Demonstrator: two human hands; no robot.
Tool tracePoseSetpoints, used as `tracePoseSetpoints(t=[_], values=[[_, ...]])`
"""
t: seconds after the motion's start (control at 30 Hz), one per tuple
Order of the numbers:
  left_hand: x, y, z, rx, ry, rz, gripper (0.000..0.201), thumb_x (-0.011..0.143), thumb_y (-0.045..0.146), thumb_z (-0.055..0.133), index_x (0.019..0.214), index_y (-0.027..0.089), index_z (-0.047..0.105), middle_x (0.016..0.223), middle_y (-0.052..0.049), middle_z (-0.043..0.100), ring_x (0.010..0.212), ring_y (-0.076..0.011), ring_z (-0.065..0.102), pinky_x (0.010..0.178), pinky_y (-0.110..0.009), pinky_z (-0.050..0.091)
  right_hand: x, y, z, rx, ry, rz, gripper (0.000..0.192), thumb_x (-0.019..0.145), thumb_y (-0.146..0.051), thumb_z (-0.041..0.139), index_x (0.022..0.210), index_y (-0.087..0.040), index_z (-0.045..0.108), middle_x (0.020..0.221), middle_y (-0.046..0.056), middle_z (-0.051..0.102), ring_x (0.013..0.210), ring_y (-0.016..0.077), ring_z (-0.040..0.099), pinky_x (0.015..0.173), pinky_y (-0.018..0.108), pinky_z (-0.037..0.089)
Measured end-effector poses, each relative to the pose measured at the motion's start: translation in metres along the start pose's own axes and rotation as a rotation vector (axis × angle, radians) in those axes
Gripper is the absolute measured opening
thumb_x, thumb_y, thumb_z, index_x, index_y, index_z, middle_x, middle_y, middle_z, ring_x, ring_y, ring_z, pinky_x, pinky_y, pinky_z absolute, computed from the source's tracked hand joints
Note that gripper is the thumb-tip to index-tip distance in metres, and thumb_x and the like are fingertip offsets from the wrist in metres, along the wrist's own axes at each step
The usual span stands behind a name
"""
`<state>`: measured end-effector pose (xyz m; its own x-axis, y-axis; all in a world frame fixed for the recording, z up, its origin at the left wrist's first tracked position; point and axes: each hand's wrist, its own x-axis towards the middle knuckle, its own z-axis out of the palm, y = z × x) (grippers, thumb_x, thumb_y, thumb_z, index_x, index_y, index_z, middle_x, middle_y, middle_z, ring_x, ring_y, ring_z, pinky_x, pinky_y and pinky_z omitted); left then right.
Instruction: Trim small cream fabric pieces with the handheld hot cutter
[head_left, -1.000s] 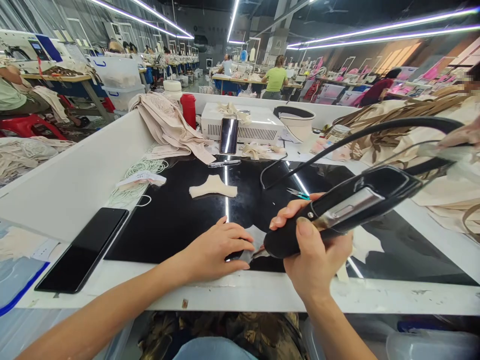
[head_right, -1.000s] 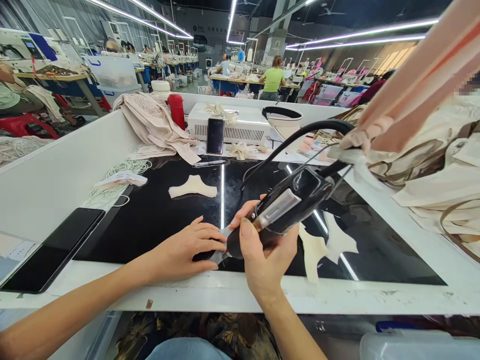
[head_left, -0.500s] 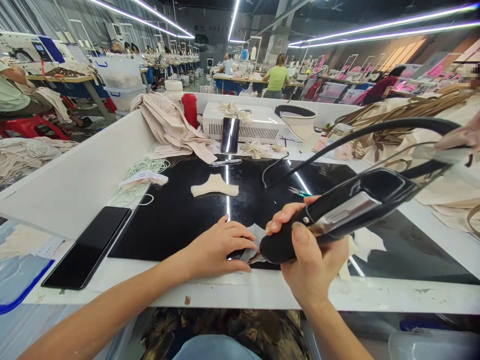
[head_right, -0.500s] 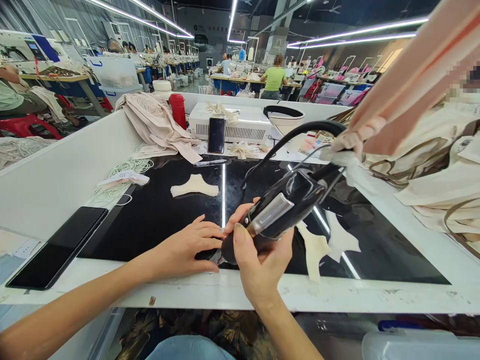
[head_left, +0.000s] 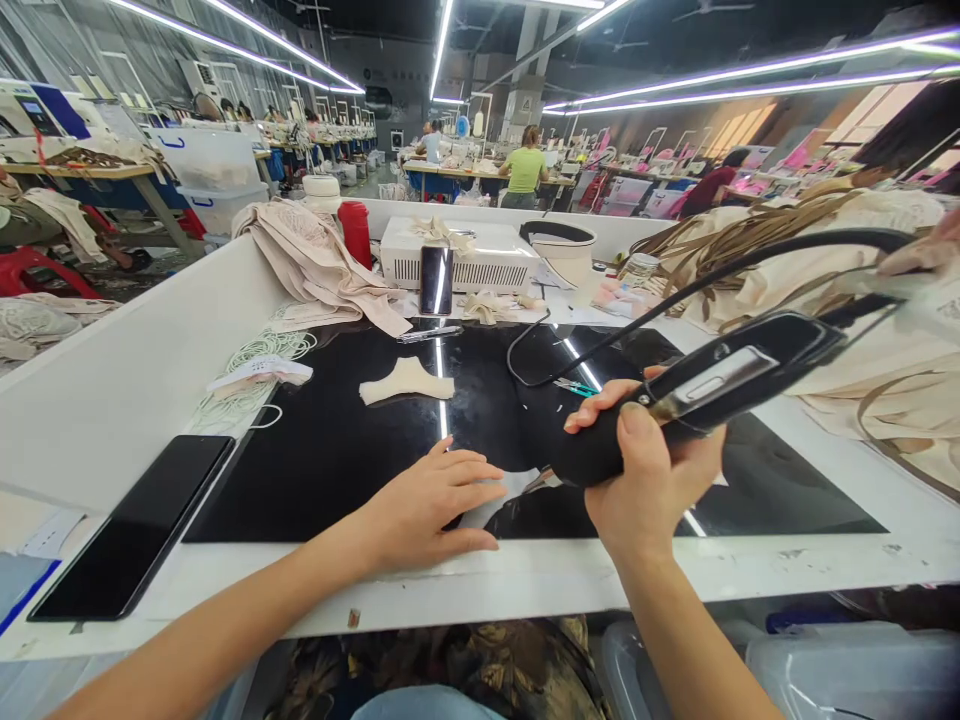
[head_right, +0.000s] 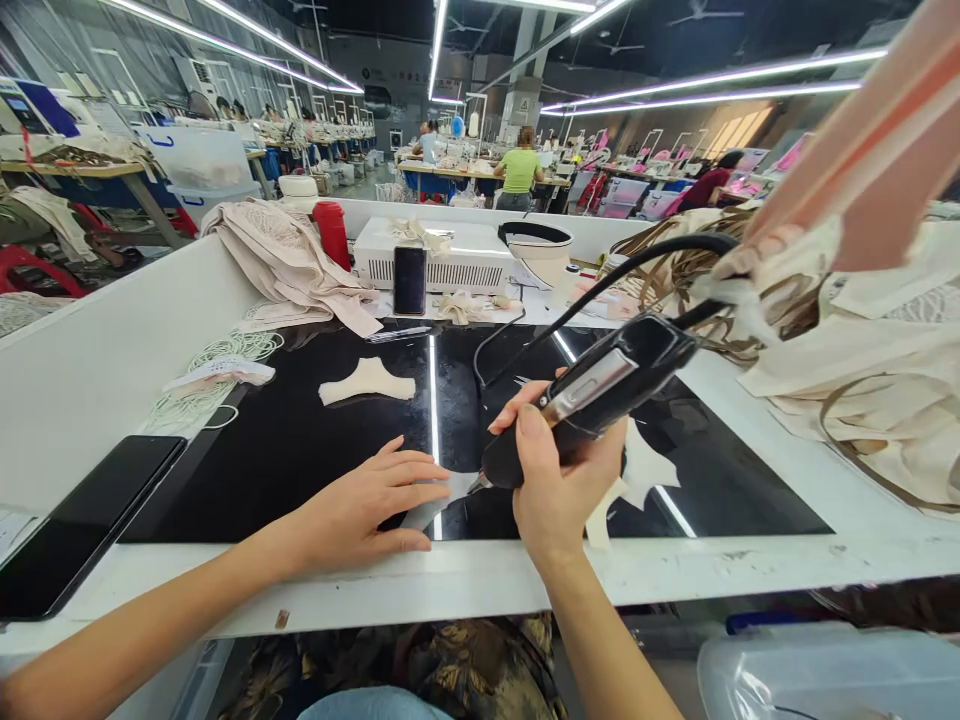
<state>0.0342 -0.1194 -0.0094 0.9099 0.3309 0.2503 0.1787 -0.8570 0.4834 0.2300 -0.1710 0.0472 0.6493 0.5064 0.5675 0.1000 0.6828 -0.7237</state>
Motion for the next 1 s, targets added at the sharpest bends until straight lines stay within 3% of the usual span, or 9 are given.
tracePoseSetpoints(t=[0.53, 0.8, 1.0], values=[[0.001, -0.001, 0.002, 0.083, -0.069, 0.005, 0.049, 0.096, 0.047, 0.064, 0.140, 0.027, 0.058, 0.145, -0.009, 0.059, 0.137, -0.0289, 0.051, 0.121, -0.062, 0.025, -0.006, 0.011, -0.006, -0.049, -0.091, -0.015, 0.027, 0.088, -0.025, 0.073, 0.110, -0.026, 0.056, 0.084, -0.005, 0.066, 0.063, 0.0135, 0.062, 0.061, 0.032, 0.054], [-0.001, -0.002, 0.003, 0.074, -0.053, 0.013, 0.048, 0.096, 0.046, 0.065, 0.140, 0.027, 0.058, 0.145, -0.009, 0.060, 0.138, -0.0291, 0.050, 0.123, -0.062, 0.023, 0.009, 0.011, -0.015, -0.031, -0.002, -0.074, 0.030, 0.085, -0.025, 0.076, 0.109, -0.023, 0.057, 0.078, -0.005, 0.067, 0.059, 0.0139, 0.060, 0.058, 0.031, 0.053], [0.000, -0.001, 0.002, 0.080, -0.076, -0.002, 0.048, 0.096, 0.047, 0.064, 0.140, 0.028, 0.058, 0.146, -0.007, 0.059, 0.137, -0.0286, 0.051, 0.123, -0.062, 0.023, 0.008, 0.015, -0.017, -0.053, -0.004, -0.076, 0.030, 0.085, -0.026, 0.075, 0.108, -0.024, 0.056, 0.078, -0.005, 0.067, 0.059, 0.0133, 0.060, 0.058, 0.030, 0.053]])
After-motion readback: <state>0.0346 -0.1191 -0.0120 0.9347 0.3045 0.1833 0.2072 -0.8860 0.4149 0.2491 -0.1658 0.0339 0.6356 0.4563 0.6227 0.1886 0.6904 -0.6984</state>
